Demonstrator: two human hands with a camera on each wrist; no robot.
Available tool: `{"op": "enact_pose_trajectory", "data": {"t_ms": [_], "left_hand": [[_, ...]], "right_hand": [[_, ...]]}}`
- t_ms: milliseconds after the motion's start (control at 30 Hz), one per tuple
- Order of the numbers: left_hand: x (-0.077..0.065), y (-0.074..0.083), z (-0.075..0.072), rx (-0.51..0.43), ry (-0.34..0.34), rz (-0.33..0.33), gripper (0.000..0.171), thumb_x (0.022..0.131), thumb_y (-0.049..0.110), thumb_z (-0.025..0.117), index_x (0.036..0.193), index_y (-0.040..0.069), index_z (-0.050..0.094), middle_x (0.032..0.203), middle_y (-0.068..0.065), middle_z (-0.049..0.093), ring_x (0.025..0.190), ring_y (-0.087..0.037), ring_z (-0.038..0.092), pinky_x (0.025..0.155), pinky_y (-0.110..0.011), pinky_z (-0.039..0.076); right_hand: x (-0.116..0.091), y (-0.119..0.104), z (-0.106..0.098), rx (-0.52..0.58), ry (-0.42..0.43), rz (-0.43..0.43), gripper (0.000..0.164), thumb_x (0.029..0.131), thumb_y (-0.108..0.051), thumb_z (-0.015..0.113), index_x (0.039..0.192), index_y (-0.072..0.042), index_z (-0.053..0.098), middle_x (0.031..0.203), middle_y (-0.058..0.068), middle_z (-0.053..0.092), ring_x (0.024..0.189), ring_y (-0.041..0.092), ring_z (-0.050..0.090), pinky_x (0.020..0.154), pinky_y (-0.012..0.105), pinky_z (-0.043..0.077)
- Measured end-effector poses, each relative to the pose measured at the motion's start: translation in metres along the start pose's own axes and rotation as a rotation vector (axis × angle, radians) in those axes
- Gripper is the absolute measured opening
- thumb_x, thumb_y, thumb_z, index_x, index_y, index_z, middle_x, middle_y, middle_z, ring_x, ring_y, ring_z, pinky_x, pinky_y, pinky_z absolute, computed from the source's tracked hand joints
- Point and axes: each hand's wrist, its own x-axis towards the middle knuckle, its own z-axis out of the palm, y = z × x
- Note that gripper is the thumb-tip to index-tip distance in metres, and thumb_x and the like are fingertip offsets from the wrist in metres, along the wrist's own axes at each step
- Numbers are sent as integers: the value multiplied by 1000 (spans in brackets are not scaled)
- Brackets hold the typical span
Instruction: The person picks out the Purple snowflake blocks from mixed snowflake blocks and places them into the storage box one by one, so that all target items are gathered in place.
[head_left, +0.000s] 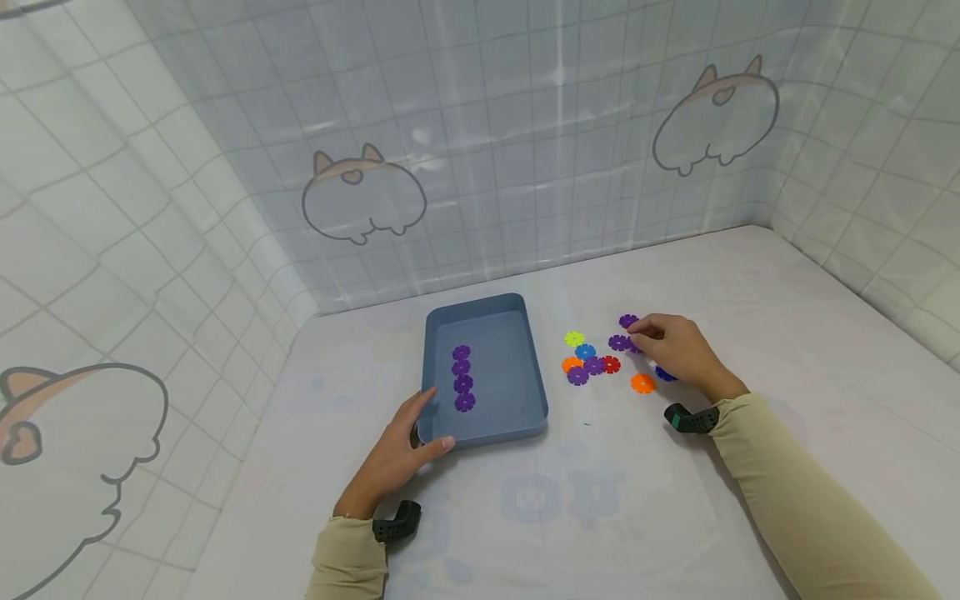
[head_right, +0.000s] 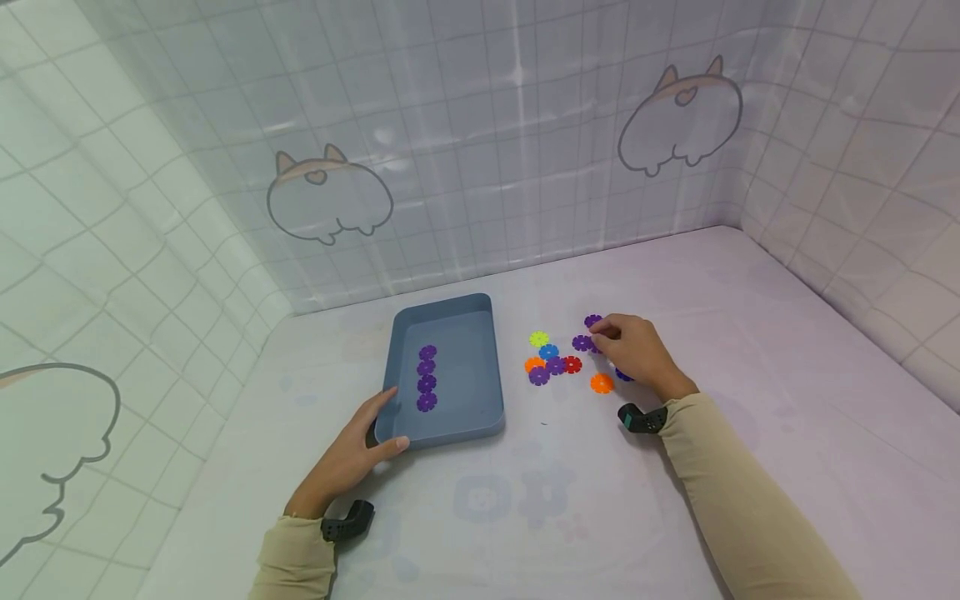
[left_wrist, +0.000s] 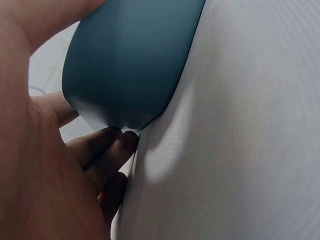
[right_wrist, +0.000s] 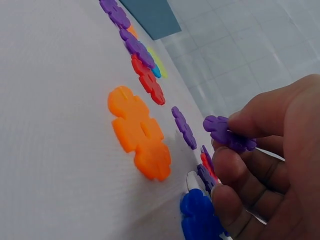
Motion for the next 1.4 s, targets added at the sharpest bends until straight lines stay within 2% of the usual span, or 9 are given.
{"op": "enact_pose_trajectory", "data": {"t_ms": [467, 933, 1200, 1400], "left_hand": [[0, 1, 0, -19, -1, 9, 87, 91, 54, 68, 161, 27, 24, 166, -9, 16, 150, -35, 17, 114, -65, 21], [1, 1, 0, -19, -5, -1, 87, 91, 54, 69, 161, 27, 24, 166, -11, 15, 150, -36, 16, 114, -65, 20], [0, 1, 1, -13, -3, 5, 86, 91, 53, 68, 161, 27, 24, 166, -10, 15, 150, -36, 17, 114, -65, 21], [0, 0, 1, -13, -1, 7, 87, 91, 53, 69, 161, 26, 24, 166, -9, 16, 150, -35, 17, 114, -65, 20]], "right_hand": [[-1, -5, -2, 0, 39, 5, 25, 102, -19, 60, 117, -2, 70, 106, 14, 67, 97, 30, 58, 87, 47, 52], [-2, -6, -1, 28, 41, 8, 26, 103, -20, 58, 120, -3, 70, 108, 15, 66, 97, 30, 58, 88, 47, 52], [0, -7, 1, 75, 31, 13, 28, 103, -21, 58, 122, -4, 70, 98, 13, 67, 87, 27, 60, 80, 36, 52], [-1, -12, 2, 112, 4, 37, 31, 103, -21, 59, 127, -2, 67, 106, 17, 66, 90, 28, 62, 79, 30, 54]]}}
